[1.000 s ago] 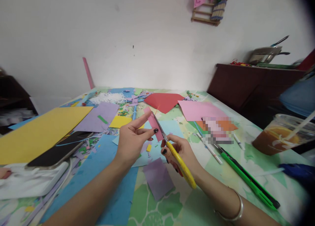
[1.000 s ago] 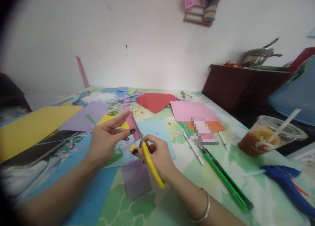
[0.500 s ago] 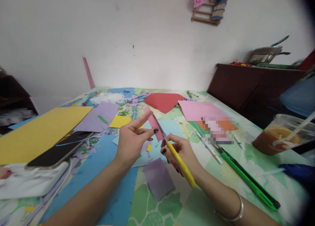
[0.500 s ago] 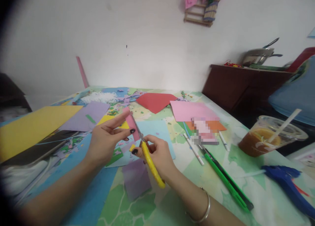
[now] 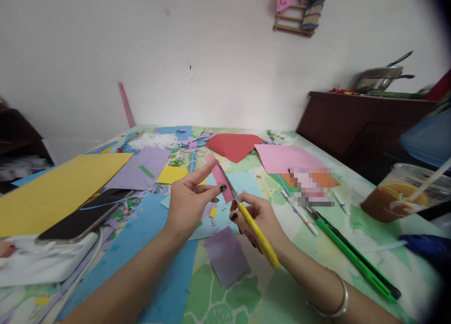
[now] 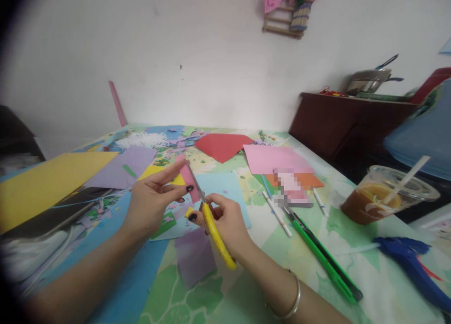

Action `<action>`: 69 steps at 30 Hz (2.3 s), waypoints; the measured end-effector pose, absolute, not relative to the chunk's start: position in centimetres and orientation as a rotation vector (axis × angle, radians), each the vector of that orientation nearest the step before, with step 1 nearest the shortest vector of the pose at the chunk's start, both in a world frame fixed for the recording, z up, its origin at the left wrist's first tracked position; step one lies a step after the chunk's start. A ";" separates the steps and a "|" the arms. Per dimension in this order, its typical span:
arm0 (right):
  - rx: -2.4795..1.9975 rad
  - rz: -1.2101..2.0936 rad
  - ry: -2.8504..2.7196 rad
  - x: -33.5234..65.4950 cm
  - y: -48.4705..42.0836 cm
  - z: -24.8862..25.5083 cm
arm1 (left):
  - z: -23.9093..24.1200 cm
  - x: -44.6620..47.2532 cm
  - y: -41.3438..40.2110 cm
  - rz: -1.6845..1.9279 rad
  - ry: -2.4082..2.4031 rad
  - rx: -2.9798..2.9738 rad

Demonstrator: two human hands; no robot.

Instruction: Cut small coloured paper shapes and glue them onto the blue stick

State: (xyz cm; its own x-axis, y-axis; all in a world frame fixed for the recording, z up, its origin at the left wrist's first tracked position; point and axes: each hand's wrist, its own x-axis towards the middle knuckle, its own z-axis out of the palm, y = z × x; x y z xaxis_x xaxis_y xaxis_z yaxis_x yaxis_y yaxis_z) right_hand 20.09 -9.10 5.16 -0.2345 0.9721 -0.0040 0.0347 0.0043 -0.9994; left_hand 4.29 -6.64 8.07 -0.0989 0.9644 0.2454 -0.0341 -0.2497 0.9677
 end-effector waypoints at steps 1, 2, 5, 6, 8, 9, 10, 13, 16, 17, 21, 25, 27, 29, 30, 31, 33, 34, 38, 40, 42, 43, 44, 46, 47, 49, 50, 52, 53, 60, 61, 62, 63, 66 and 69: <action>-1.120 1.364 -1.407 20.1 -9.1 5.1 | 8.1 4.3 -6.7 1.483 1.114 1.310; -1.128 1.364 -1.405 20.1 -9.1 5.1 | 8.1 4.3 -6.7 1.481 1.113 1.310; -1.145 1.360 -1.398 20.1 -9.1 5.1 | 8.1 4.3 -6.7 1.483 1.109 1.307; -1.143 1.360 -1.393 20.1 -9.1 5.1 | 8.1 4.3 -6.7 1.485 1.106 1.308; -1.135 1.363 -1.382 20.0 -9.1 5.1 | 8.1 4.3 -6.6 1.492 1.100 1.312; -1.131 1.367 -1.379 20.0 -9.0 5.1 | 8.0 4.3 -6.6 1.495 1.095 1.314; -1.128 1.370 -1.378 20.0 -9.0 5.1 | 8.0 4.3 -6.5 1.497 1.091 1.316; -1.118 1.376 -1.377 20.0 -9.0 5.1 | 8.0 4.3 -6.5 1.500 1.092 1.312; -1.118 1.375 -1.375 20.0 -9.0 5.1 | 8.0 4.3 -6.4 1.515 1.076 1.306; -1.119 1.374 -1.376 20.0 -9.0 5.1 | 8.0 4.4 -6.4 1.523 1.066 1.304; -1.120 1.373 -1.373 20.0 -9.1 4.9 | 7.9 4.4 -6.4 1.544 1.048 1.288; -1.112 1.383 -1.369 20.0 -9.1 4.9 | 7.8 4.4 -6.5 1.558 1.031 1.304; -1.096 1.385 -1.371 20.0 -9.1 4.9 | 7.8 4.3 -6.5 1.550 1.043 1.310; -1.085 1.383 -1.371 20.0 -9.1 5.0 | 7.8 4.3 -6.5 1.534 1.062 1.307; -1.084 1.380 -1.369 20.0 -9.1 5.0 | 7.8 4.3 -6.5 1.523 1.068 1.306; -1.085 1.376 -1.370 20.0 -9.1 5.0 | 7.9 4.3 -6.5 1.514 1.069 1.306; -1.093 1.369 -1.376 20.0 -9.1 5.0 | 7.8 4.3 -6.5 1.499 1.067 1.309; -1.100 1.365 -1.377 20.0 -9.1 5.0 | 7.8 4.3 -6.5 1.493 1.068 1.309; -1.119 1.356 -1.382 20.0 -9.1 4.9 | 7.8 4.3 -6.5 1.489 1.071 1.308; -1.114 1.370 -1.368 20.0 -9.1 4.9 | 7.9 4.3 -6.6 1.490 1.066 1.311; -1.104 1.390 -1.347 20.0 -9.2 5.0 | 7.9 4.3 -6.6 1.487 1.067 1.311; -1.100 1.395 -1.342 19.9 -9.2 5.1 | 8.0 4.3 -6.7 1.485 1.070 1.310; -1.097 1.396 -1.344 19.9 -9.2 5.2 | 8.0 4.3 -6.7 1.483 1.071 1.309; -1.090 1.383 -1.356 19.9 -9.2 5.2 | 8.0 4.3 -6.8 1.482 1.068 1.311; -1.087 1.375 -1.362 19.9 -9.2 5.2 | 8.0 4.3 -6.8 1.479 1.065 1.314; -1.078 1.375 -1.366 19.9 -9.2 5.2 | 7.9 4.4 -6.9 1.470 1.059 1.318; -1.073 1.381 -1.363 19.9 -9.2 5.2 | 7.9 4.5 -6.9 1.465 1.056 1.317; -1.052 1.394 -1.363 19.9 -9.2 5.2 | 7.9 4.6 -6.9 1.459 1.057 1.311; -1.038 1.398 -1.364 19.9 -9.2 5.2 | 7.9 4.6 -6.9 1.458 1.060 1.309; -1.033 1.399 -1.366 20.0 -9.3 5.3 | 8.2 4.7 -7.0 1.455 1.065 1.310; -1.036 1.401 -1.367 20.0 -9.3 5.3 | 8.2 4.7 -7.1 1.455 1.069 1.311; -1.040 1.402 -1.370 19.9 -9.3 5.4 | 8.2 4.7 -7.1 1.451 1.075 1.313; -1.044 1.403 -1.372 19.9 -9.3 5.4 | 8.2 4.7 -7.1 1.446 1.080 1.314; -1.058 1.403 -1.371 19.9 -9.3 5.5 | 8.2 4.7 -7.1 1.432 1.087 1.322; -1.069 1.409 -1.366 19.9 -9.3 5.5 | 8.2 4.7 -7.0 1.433 1.082 1.329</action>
State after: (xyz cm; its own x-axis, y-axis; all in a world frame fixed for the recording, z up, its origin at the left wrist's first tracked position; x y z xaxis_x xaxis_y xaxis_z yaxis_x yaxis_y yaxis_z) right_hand 19.89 -9.26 5.50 -0.2464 0.9691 -0.0056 -0.0239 -0.0118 -0.9996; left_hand 4.74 -7.02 8.18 -0.0434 0.9711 0.2349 -0.0399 -0.2366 0.9708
